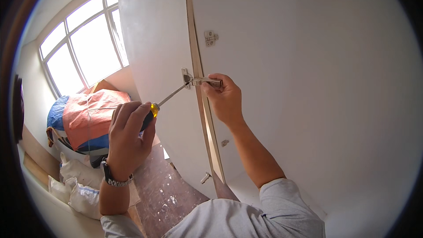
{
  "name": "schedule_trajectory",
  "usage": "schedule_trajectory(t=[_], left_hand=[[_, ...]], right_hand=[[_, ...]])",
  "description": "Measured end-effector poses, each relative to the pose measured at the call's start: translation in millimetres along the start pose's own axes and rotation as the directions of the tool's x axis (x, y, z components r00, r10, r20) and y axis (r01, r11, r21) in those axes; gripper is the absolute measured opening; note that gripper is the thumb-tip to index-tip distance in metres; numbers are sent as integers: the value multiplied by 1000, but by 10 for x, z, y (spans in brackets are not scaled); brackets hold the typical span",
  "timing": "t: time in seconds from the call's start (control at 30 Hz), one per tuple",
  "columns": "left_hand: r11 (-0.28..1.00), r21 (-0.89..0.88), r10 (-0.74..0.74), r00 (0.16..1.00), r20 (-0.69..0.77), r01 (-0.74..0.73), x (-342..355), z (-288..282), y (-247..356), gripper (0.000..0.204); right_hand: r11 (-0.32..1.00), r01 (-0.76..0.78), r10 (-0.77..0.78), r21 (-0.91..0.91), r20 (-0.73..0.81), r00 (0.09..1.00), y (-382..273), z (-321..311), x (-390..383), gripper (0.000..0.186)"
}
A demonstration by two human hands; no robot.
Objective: The person loosens hinges on a cabinet door using a screwdriver, then lifts the door and attaches the hinges onto the cabinet frame.
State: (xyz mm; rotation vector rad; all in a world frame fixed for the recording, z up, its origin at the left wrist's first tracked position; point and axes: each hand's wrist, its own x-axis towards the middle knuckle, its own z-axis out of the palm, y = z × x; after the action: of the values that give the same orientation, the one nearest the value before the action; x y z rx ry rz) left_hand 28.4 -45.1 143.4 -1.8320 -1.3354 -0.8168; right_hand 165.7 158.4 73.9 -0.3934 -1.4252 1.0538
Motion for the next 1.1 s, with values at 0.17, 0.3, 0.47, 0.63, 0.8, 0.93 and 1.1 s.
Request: schedule_trajectory(t=[0.17, 0.3, 0.47, 0.63, 0.8, 0.93, 1.1], left_hand=[[984, -180, -13, 997, -73, -1, -70, -25, -280, 32], [916, -401, -10, 999, -32, -4, 37, 6, -533, 31], [745, -663, 54, 985, 163, 69, 174, -4, -877, 29], [584, -809, 158, 969, 191, 65, 393, 207, -890, 40], [436, -895, 210, 978, 1, -92, 649, 417, -947, 45], [406, -893, 250, 963, -97, -195, 855, 417, -1057, 49], [590, -609, 406, 847, -343, -530, 1047, 868, -1155, 40]], right_hand=[[993, 84, -82, 83, -33, 996, 24, -114, -28, 26], [947, 299, -319, -114, -247, 915, -294, -414, 35, 23], [713, 617, -587, -334, 199, 785, -1055, -36, -60, 25], [559, 511, -127, -653, 541, 831, -1387, 699, -344, 46], [362, 468, -154, -806, 444, 883, -1431, 890, -273, 60], [153, 459, -202, -875, 427, 881, -1669, 926, -157, 55], [-127, 346, -621, -930, 347, 703, -2418, 553, 270, 47]])
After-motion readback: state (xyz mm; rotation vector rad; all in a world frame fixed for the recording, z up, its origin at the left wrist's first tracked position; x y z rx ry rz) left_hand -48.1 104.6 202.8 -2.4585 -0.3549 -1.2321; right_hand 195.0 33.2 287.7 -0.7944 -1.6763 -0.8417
